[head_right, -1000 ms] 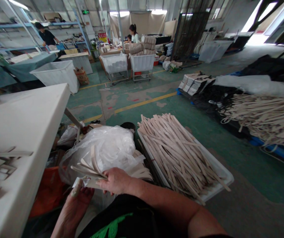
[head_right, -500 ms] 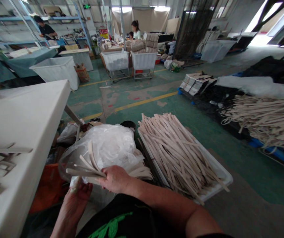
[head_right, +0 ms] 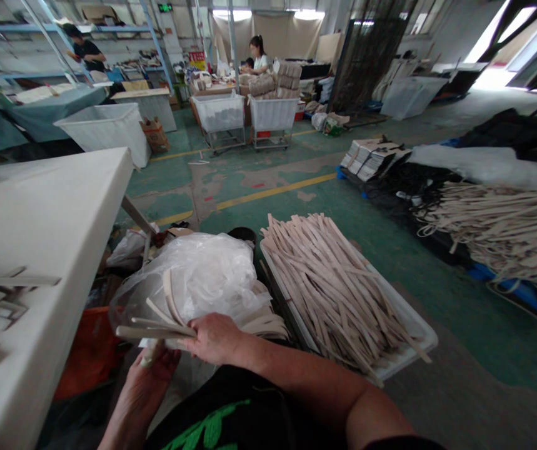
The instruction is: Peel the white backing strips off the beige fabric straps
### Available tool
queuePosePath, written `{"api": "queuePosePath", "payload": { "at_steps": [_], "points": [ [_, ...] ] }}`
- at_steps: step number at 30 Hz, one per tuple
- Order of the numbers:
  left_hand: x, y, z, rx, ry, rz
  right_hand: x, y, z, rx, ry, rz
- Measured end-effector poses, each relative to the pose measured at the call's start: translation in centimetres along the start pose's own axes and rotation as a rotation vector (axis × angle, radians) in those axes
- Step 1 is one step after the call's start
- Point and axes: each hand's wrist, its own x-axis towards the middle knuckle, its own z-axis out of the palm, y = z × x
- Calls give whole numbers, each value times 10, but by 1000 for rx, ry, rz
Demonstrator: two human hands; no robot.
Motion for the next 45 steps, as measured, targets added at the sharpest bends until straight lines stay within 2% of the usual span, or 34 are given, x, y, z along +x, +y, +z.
{"api": "queuePosePath", "payload": {
  "at_steps": [2, 4, 9, 11, 17, 21, 23, 25, 27, 29, 32, 34, 36, 38, 40, 43, 45],
  "points": [
    [-1, -3, -1, -7, -31, -8, 4, -4, 0, -17, -13, -1],
    [-2, 2, -2, -26, -12, -6, 7, -8, -1, 13, -62, 2],
    [-1, 42, -8, -124, 167, 110, 10, -12, -7, 50, -279, -61],
    [-4, 50, -9, -128, 186, 128, 12, -15, -7, 57, -308, -83],
    [-16, 41, -2, -60, 27, 121, 23, -31, -1, 63, -259, -99],
    [-11, 58, -14, -119, 175, 180, 19, -33, -7, 15, -314, -142],
    [-11, 61, -20, -126, 205, 180, 18, -34, -7, -19, -313, -136],
    [-14, 55, -20, -102, 155, 167, 19, -37, -4, -38, -271, -137],
    [-18, 47, -17, -62, 44, 144, 22, -42, 0, -48, -224, -145],
    [-20, 45, -15, -58, 12, 149, 23, -45, 1, -58, -222, -150],
    [-19, 54, -15, -113, 150, 217, 19, -43, -3, -80, -278, -158],
    [-19, 57, -15, -123, 196, 222, 16, -40, -4, -82, -271, -151],
    [-21, 52, -10, -103, 145, 188, 15, -39, -2, -83, -208, -147],
    [-23, 44, -5, -71, 39, 156, 17, -40, 0, -79, -140, -151],
    [-22, 41, -4, -53, 1, 159, 19, -41, 1, -73, -145, -149],
    [-16, 47, -8, -69, 119, 216, 18, -39, -1, -131, -236, -136],
    [-14, 49, -10, -77, 165, 215, 17, -36, 0, -201, -234, -130]
  ]
}}
